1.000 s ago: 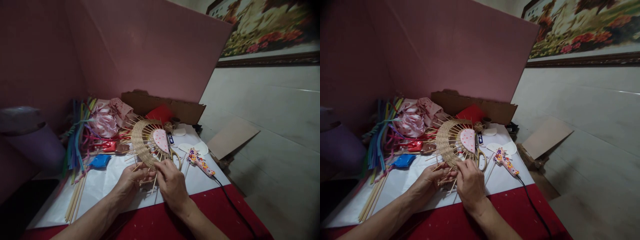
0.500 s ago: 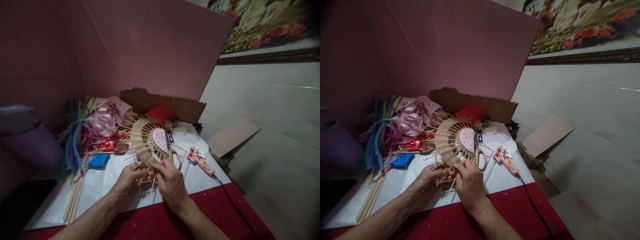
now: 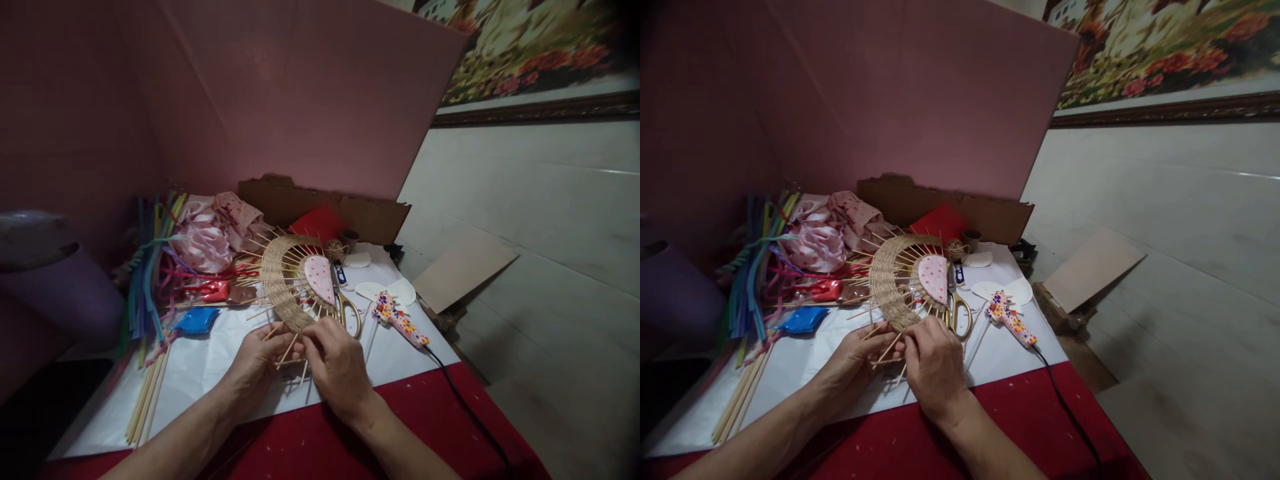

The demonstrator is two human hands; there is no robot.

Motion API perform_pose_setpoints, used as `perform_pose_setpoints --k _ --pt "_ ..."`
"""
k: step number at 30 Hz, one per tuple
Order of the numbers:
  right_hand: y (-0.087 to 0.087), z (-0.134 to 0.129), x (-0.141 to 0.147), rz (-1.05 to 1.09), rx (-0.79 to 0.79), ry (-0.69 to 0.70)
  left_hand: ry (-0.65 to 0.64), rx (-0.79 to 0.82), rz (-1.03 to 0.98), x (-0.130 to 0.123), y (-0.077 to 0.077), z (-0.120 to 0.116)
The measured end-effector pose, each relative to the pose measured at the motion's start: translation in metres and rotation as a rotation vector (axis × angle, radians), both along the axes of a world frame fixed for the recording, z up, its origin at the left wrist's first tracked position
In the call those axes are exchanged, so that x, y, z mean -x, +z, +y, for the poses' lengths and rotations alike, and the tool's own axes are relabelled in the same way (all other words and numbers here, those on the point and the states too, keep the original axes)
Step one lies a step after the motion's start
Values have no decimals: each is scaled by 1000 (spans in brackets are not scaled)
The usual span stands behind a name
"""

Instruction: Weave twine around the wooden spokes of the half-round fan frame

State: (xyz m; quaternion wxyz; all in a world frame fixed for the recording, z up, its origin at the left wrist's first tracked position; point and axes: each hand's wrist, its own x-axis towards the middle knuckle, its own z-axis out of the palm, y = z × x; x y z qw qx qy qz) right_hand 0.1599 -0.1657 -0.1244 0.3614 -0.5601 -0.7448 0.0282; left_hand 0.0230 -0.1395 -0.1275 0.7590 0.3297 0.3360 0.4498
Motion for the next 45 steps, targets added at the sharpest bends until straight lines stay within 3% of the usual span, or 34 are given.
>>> perform_pose_setpoints --k 6,11,21,45 --pt "-1 0 3 -50 -34 -20 120 -42 85 -5 -8 -1" --pt "-1 1 4 -99 -72 -19 149 -85 131 -4 -16 0" --pt "-4 4 5 -146 -81 6 165 -61 98 -5 -5 -2" --pt "-2 1 6 -147 -76 22 197 -32 122 -7 -5 -2"
